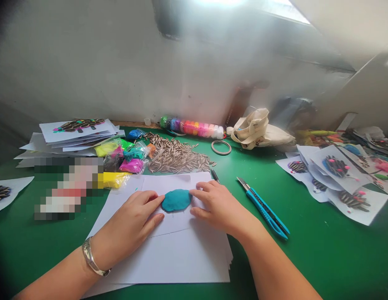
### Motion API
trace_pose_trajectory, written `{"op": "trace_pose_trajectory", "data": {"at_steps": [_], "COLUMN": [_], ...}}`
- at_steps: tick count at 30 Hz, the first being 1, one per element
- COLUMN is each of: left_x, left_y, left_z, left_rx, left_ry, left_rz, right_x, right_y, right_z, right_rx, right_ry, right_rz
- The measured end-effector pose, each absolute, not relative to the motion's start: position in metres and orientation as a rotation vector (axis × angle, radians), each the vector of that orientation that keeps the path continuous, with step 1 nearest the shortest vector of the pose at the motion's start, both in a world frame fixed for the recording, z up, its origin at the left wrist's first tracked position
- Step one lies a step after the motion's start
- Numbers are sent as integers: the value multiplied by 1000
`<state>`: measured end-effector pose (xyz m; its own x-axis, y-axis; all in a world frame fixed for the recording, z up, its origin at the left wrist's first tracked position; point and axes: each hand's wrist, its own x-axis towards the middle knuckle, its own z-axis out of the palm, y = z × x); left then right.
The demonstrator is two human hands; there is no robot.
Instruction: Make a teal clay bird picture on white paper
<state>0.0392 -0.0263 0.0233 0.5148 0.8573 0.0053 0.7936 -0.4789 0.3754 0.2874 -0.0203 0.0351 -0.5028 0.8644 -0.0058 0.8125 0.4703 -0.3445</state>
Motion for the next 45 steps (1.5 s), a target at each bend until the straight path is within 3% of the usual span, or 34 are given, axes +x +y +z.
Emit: {"op": "trace_pose_trajectory", "data": {"at_steps": [34, 41, 45], "left_x": [41, 40, 40], "left_y": [-26, -26, -26], "left_z": [24, 25, 25], "left_rx": [2422, 2443, 2444], "left_ry": [1397, 1380, 1387], "left_rz": [241, 269, 265], "right_x": [288, 299, 291], "right_y": [-21, -19, -19], "right_z": [38, 32, 32], "right_rx": [-1428, -1443, -1447], "right_ry": [-2588, -2505, -2563], "right_rz": [456, 588, 456]}}
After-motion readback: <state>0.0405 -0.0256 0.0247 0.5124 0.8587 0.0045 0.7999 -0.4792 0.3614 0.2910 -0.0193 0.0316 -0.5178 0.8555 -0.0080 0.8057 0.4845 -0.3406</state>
